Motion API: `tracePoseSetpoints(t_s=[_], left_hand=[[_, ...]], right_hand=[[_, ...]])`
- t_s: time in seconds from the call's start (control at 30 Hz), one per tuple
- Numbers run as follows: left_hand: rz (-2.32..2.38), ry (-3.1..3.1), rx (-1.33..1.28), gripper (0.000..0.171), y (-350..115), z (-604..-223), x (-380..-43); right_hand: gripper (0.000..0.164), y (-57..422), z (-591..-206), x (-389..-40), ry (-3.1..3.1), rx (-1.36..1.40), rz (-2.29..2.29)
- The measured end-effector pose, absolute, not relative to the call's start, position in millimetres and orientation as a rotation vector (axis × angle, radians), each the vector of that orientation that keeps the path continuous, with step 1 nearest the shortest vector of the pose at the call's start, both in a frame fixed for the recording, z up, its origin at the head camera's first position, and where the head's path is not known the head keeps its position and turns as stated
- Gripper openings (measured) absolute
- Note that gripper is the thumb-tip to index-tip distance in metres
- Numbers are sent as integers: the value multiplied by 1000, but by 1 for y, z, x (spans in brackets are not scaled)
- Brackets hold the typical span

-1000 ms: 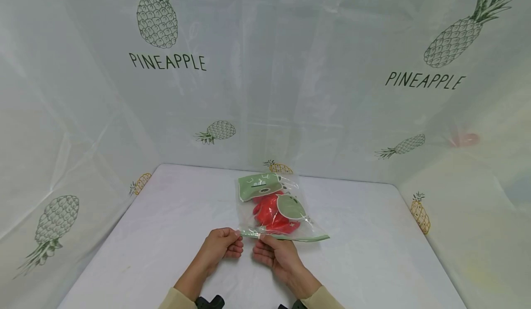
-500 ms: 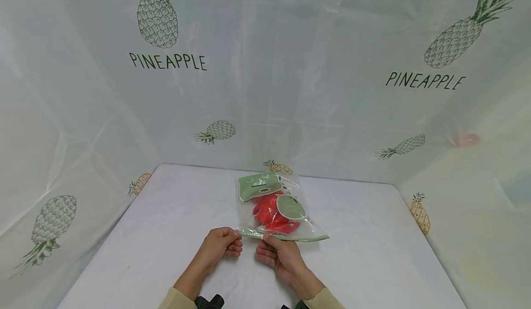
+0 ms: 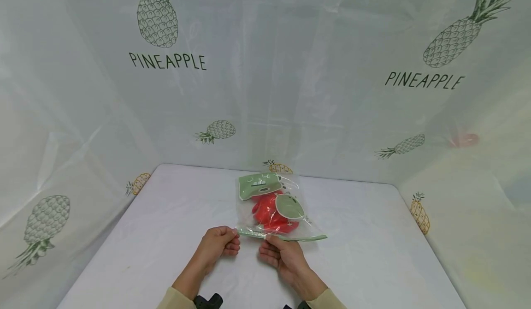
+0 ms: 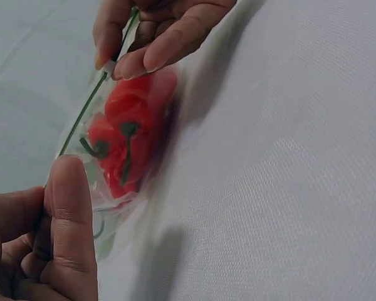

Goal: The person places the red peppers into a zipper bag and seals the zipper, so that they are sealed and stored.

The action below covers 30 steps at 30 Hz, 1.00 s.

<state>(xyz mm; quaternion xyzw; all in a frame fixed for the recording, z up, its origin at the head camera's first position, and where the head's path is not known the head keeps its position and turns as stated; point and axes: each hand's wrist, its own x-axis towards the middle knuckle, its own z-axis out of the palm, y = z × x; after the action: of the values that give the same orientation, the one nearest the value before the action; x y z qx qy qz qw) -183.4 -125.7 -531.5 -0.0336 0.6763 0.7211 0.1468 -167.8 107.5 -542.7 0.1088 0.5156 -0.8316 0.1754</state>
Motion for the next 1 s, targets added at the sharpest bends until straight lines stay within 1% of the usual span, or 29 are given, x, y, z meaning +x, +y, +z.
tracePoseSetpoints(t_s=[0.17, 0.4, 0.77, 1.0], left_hand=[[2074, 1955, -109, 31, -127, -534, -185], [2076, 1971, -117, 30, -128, -532, -186], [2074, 1989, -131, 30, -129, -530, -185], [2079, 1991, -143, 30, -130, -530, -186]], right_hand=[[17, 111, -543, -168, 1460, 316, -2362], [23, 116, -543, -168, 1482, 331, -2348], [21, 126, -542, -169, 1479, 350, -2359], [24, 134, -542, -168, 1486, 361, -2349]])
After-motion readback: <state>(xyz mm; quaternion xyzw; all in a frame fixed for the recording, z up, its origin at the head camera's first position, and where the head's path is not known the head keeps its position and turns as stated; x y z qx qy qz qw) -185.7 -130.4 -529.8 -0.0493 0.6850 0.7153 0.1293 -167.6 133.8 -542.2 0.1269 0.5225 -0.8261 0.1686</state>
